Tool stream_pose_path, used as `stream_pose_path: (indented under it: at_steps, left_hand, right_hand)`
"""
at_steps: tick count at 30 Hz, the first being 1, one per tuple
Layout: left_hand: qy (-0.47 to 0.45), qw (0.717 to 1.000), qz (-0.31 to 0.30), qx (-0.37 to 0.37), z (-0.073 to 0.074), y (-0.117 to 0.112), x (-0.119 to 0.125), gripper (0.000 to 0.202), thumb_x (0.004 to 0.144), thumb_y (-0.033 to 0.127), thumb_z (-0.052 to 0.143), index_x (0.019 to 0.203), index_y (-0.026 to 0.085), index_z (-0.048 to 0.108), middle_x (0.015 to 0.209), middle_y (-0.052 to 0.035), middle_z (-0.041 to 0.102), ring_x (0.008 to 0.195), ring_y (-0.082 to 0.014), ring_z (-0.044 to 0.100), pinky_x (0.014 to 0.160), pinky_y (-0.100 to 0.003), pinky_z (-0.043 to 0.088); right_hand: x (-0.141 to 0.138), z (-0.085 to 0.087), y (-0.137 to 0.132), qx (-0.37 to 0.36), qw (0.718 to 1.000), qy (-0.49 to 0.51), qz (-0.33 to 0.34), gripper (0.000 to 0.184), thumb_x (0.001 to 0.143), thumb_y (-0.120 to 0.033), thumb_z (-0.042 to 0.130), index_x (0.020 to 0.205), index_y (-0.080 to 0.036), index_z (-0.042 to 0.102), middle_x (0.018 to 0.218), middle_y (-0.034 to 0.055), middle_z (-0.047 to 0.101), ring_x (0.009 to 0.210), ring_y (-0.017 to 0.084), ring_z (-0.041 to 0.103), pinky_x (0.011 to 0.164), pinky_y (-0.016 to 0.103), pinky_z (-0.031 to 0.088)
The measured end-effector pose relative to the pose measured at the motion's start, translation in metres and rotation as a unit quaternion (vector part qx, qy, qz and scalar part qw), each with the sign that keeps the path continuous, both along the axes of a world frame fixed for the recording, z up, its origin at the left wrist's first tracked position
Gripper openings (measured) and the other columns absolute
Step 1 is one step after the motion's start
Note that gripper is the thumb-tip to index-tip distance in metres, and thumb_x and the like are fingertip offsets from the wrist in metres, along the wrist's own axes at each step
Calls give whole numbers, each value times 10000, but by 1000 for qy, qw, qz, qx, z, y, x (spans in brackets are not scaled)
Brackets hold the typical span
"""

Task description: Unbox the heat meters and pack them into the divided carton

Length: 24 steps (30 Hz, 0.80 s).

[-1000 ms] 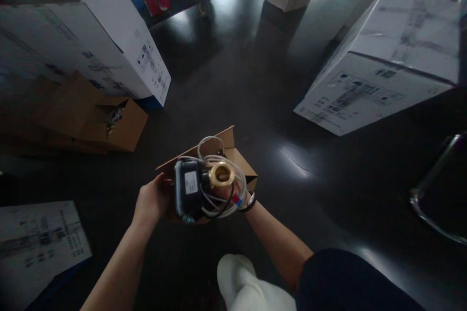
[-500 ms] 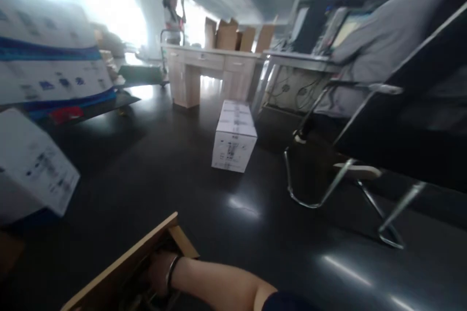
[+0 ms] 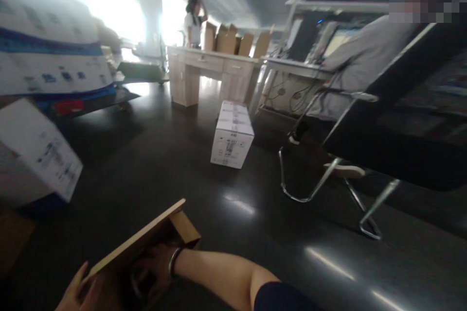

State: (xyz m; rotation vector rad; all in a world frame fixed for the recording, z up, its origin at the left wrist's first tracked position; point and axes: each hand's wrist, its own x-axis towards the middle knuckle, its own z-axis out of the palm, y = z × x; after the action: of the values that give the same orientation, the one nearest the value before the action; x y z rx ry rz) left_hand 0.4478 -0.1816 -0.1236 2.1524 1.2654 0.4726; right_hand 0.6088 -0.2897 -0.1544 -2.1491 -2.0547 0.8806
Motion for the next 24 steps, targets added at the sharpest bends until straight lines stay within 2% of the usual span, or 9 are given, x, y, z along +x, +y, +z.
stream_pose_path:
  at_steps: [3,6,9,11,13,15,17,20,24]
  left_hand:
    - [-35,997,67,-13,13,-22,-17,577,720,630,413,1036,155,501,861,-91,614,706,-255,614,651,-390,491]
    - [-67,993,92,7,18,-34,-18,460,770,602,376,828,168,515,742,-57,571,654,-218,594,607,-348,482]
    - [-103,994,27,23,12,-36,-16,394,804,537,403,829,175,555,722,-31,553,619,-171,557,600,-310,471]
    - [-123,992,-3,43,5,-37,-13,354,811,495,432,867,175,572,746,-28,540,615,-154,531,608,-301,466]
    - [-143,987,18,64,-4,-39,-5,344,814,477,443,898,164,561,799,-45,529,675,-163,527,658,-322,469]
    - [-165,980,79,72,-14,-39,5,403,794,498,469,976,143,529,925,-90,519,823,-200,529,754,-372,462]
    - [-180,975,128,35,-22,-37,14,541,745,533,521,1093,122,473,1094,-147,474,989,-239,494,854,-414,429]
    - [-200,969,109,-97,-26,-25,21,621,743,533,511,1196,117,424,1208,-173,455,1094,-236,478,932,-399,389]
    - [-212,954,46,-209,-18,0,31,488,737,524,512,1026,136,576,979,-106,626,937,-201,589,822,-321,461]
  right_hand:
    - [-6,9,-3,1,1000,15,-6,936,507,-276,810,1332,-161,381,1319,189,413,1203,353,402,1008,506,310]
    - [-3,21,-17,91,985,126,-70,832,555,-337,781,1285,-127,443,1290,201,444,1202,365,393,993,532,310]
    - [34,35,-50,238,894,312,-215,350,854,-394,453,1087,-174,594,1021,97,624,954,203,586,875,393,457]
    - [69,35,-71,309,809,320,-384,355,837,-430,456,1021,-161,598,947,89,626,838,182,606,806,378,489]
    - [97,23,-82,292,782,307,-458,520,666,-420,660,1109,-175,541,1051,101,590,917,206,582,833,392,478]
    - [109,4,-81,201,800,349,-444,821,484,-345,780,1215,-186,442,1170,124,527,999,232,548,846,396,475]
    - [106,-16,-72,136,812,401,-400,947,414,-291,805,1246,-159,372,1189,140,510,1029,235,532,856,381,475]
    - [92,-31,-62,145,806,430,-379,889,458,-284,789,1214,-120,351,1134,136,536,1008,211,537,863,341,474]
    - [88,-33,-62,155,778,481,-374,814,516,-302,765,1197,-134,352,1120,124,540,952,189,560,800,312,503]
